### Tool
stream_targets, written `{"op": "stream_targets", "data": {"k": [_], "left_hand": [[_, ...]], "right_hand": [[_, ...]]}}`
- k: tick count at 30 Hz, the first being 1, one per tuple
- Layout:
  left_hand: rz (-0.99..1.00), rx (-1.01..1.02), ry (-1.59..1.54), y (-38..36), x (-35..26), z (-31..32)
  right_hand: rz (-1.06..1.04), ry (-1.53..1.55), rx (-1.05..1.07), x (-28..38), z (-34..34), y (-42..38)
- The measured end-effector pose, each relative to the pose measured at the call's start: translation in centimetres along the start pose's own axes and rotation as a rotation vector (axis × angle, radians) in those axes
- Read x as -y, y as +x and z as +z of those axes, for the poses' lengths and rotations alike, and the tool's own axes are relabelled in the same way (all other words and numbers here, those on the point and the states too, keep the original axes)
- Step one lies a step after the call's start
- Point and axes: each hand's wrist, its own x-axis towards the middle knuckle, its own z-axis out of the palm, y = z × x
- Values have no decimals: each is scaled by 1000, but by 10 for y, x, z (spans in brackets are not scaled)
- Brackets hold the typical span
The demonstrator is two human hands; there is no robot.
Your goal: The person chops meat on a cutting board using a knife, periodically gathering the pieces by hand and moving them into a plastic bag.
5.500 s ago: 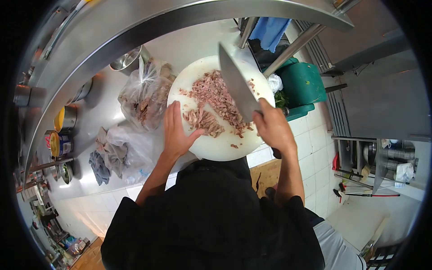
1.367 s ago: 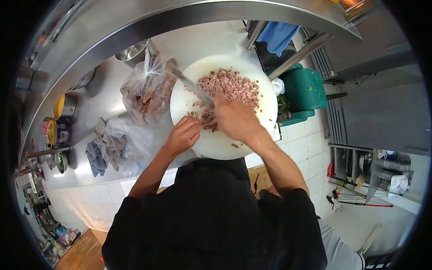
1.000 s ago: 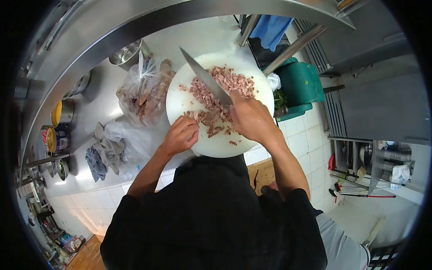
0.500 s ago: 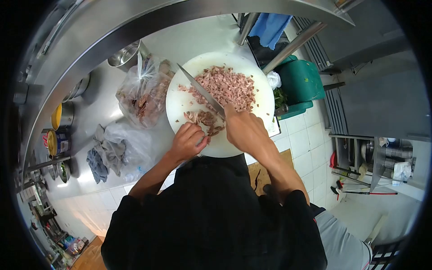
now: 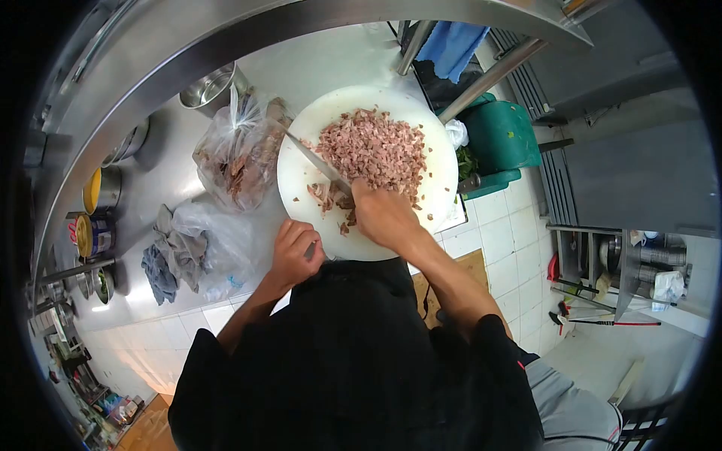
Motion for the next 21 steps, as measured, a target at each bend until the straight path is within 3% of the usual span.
{"op": "stream_targets", "data": {"k": [5, 8, 11, 15, 17, 21], "left_hand": [[-317, 70, 262, 0, -24, -3], [-447, 208, 384, 9, -23, 3], [-368, 304, 320, 39, -23, 14], [-108, 208, 263, 60, 1, 32], [-96, 170, 194, 60, 8, 29], [-69, 19, 37, 55, 6, 16]], "right_hand": [[-234, 217, -202, -53, -16, 15], [-124, 263, -254, -61, -48, 5], [1, 280, -259, -73, -64, 1], [110, 268, -218, -72, -71, -12], [40, 217, -292, -72, -59, -26], [124, 95, -231, -42, -41, -57]]}}
